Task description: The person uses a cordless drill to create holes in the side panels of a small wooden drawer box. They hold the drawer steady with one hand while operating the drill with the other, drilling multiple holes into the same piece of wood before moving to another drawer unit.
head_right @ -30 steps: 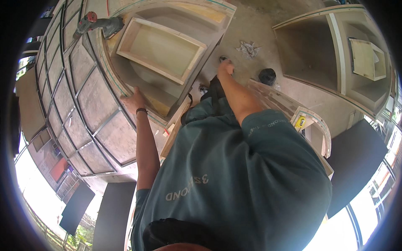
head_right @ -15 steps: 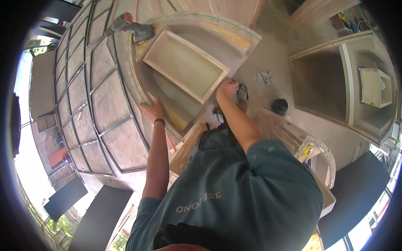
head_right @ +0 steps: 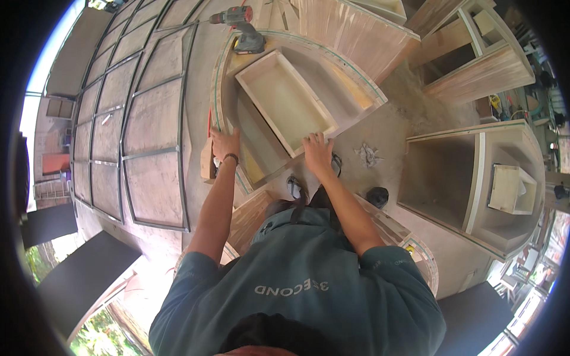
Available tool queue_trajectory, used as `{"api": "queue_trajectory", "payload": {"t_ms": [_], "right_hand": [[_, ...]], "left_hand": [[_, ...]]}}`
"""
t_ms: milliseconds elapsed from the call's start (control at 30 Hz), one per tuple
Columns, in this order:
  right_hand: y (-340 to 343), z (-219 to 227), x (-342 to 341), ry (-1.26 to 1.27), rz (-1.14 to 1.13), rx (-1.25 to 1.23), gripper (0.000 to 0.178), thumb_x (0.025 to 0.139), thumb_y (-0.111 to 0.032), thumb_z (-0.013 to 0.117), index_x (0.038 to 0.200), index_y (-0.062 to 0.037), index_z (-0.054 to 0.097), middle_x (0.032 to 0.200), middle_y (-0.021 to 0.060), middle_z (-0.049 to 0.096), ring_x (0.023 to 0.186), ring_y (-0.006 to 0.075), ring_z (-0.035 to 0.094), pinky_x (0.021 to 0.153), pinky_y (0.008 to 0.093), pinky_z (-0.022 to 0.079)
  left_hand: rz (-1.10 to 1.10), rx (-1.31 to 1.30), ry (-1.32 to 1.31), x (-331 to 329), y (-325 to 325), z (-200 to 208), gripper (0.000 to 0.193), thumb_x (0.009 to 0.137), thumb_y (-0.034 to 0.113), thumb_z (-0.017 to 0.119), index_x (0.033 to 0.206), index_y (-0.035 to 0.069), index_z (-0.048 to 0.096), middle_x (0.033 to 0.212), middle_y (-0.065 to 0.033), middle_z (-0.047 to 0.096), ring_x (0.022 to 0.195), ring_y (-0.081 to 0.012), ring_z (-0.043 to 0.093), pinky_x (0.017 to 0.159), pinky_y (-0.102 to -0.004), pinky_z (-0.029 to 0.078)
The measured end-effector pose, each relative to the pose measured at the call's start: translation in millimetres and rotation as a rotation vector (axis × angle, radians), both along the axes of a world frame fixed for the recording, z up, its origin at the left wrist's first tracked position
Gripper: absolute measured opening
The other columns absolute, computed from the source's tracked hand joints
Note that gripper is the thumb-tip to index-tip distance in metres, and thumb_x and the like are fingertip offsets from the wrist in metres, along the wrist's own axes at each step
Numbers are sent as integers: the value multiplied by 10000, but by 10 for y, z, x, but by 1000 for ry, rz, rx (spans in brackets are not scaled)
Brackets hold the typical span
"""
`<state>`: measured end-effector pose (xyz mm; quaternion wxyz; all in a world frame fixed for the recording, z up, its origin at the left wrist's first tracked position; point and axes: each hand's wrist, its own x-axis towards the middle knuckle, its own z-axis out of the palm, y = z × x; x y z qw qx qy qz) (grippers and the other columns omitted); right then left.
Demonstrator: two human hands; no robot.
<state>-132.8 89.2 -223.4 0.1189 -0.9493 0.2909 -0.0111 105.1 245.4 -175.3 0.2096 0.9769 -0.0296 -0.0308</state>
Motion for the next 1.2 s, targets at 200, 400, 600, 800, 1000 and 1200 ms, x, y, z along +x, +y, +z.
{"api": "queue_trajectory", "payload": {"t_ms": [200, 400, 600, 800, 1000, 1200], "right_hand": [[84, 135, -224, 12, 4, 177, 265, 850, -126, 666, 1114, -124, 678, 1213, 73, 585, 1287, 335, 453, 926, 521, 510], [134, -110, -861, 29, -7, 140, 184, 798, -115, 701, 980, -124, 730, 1137, 115, 616, 1196, 368, 524, 913, 513, 512], [348, 158, -1839, 270, -30, 262, 165, 715, -102, 734, 877, -134, 729, 1015, 113, 629, 1103, 343, 564, 886, 437, 523], [399, 184, -2134, 440, -52, 276, 233, 692, -53, 743, 906, -143, 732, 1062, 101, 632, 1131, 329, 575, 896, 433, 533], [291, 246, -1737, 391, -20, 240, 269, 719, -22, 718, 962, -136, 725, 1118, 103, 615, 1154, 332, 573, 922, 449, 531], [291, 379, -1177, -121, 6, 130, 277, 776, -69, 679, 1048, -121, 685, 1137, 110, 584, 1122, 348, 574, 878, 472, 551]], "left_hand": [[22, -61, 39, -28, 95, -21, 757, 771, 422, 756, 1306, 1, 427, 1315, -231, 564, 1117, -417, 636, 929, -490, 528], [29, -7, 73, 51, 81, -97, 946, 756, 443, 786, 1464, -23, 366, 1365, -206, 559, 1079, -389, 666, 900, -455, 558], [34, -13, 16, 14, 129, -143, 971, 756, 453, 781, 1482, -29, 352, 1403, -213, 540, 1079, -388, 668, 893, -455, 562], [17, -52, 10, -49, 109, -100, 840, 767, 432, 753, 1404, 3, 413, 1329, -213, 571, 1034, -410, 671, 864, -478, 563], [-9, -71, 1, -36, 190, -193, 832, 798, 455, 722, 1426, 15, 399, 1329, -229, 578, 1063, -410, 662, 894, -480, 551], [-25, -165, -1, -264, 421, -260, 849, 850, 515, 676, 1458, 6, 372, 1315, -275, 607, 1134, -420, 634, 942, -486, 519]]}}
